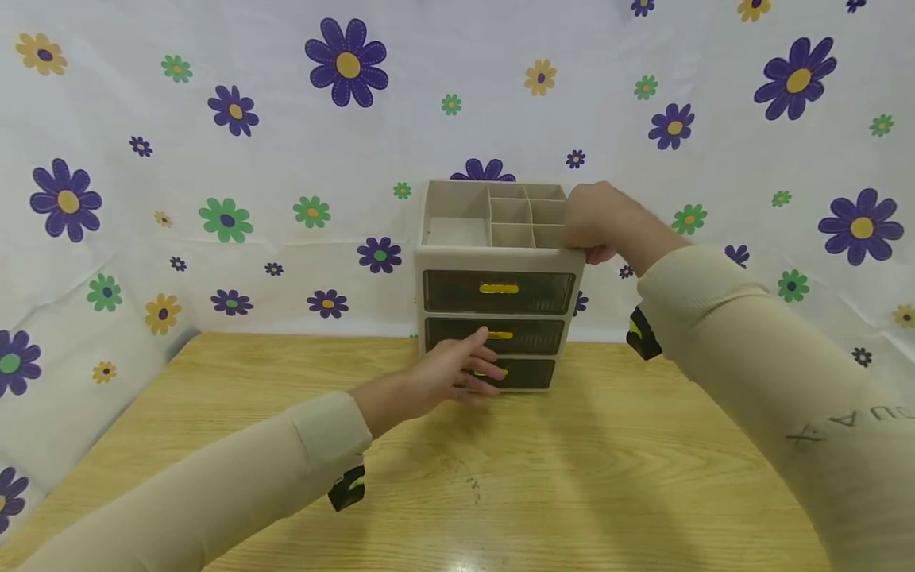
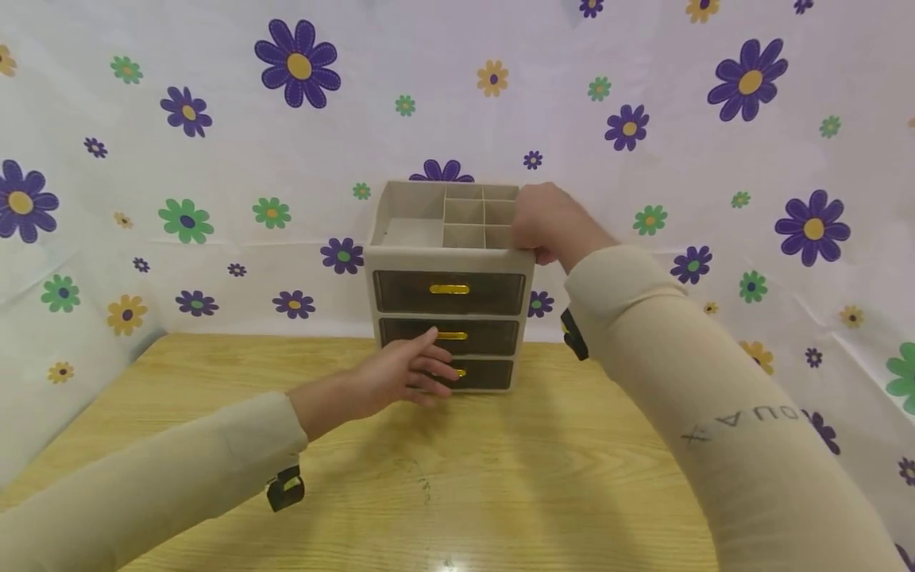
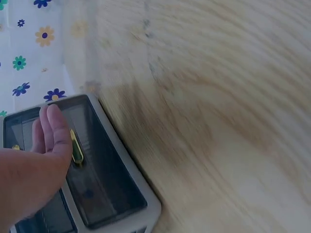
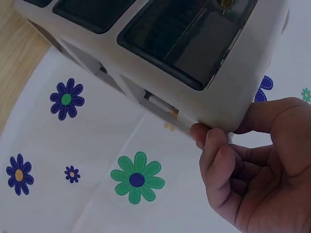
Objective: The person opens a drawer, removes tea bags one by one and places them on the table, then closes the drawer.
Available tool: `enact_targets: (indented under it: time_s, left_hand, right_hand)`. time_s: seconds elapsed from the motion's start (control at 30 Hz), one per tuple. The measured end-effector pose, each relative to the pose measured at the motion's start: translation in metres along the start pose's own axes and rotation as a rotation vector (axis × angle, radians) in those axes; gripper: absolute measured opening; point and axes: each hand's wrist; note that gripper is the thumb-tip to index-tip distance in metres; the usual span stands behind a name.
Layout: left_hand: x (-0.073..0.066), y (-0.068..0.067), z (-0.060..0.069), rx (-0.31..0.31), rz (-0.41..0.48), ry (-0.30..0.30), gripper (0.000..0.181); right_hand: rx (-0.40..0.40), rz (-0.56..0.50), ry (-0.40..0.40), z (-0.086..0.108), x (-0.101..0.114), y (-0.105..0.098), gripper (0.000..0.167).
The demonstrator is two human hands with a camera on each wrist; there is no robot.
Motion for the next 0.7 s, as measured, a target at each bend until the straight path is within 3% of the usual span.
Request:
enact_targets:
  time_s: [0.13, 0.23, 0.4, 0.7]
  left_hand:
    - [0.0, 0.012, -0.012, -0.081, 0.151, -0.043, 0.064]
    - [-0.001, 0.015, -0.017, -0.154, 0.206, -0.051, 0.061]
    - [-0.004, 0.016, -0.02, -0.233, 0.249, -0.058, 0.053]
    - [-0.007, 0.024, -0.023, -0.283, 0.255, -0.047, 0.045]
  right_hand:
    - [0.02, 0.015, 0.032, -0.003, 0.0, 0.002, 0.025]
    - [0.059, 0.001, 0.051, -0.005, -0.002, 0.003, 0.025]
    - [0.13, 0.027, 0.055, -0.007, -0.006, 0.002, 0.025]
    - [0.237, 0.001, 0.069, -0.005, -0.012, -0.002, 0.023]
Point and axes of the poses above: each hand's wrist, its own z-axis away from the middle knuckle, its own y-axis out of the palm, x = y × z, and after that the axes turned 11 degrees about -z, right-handed
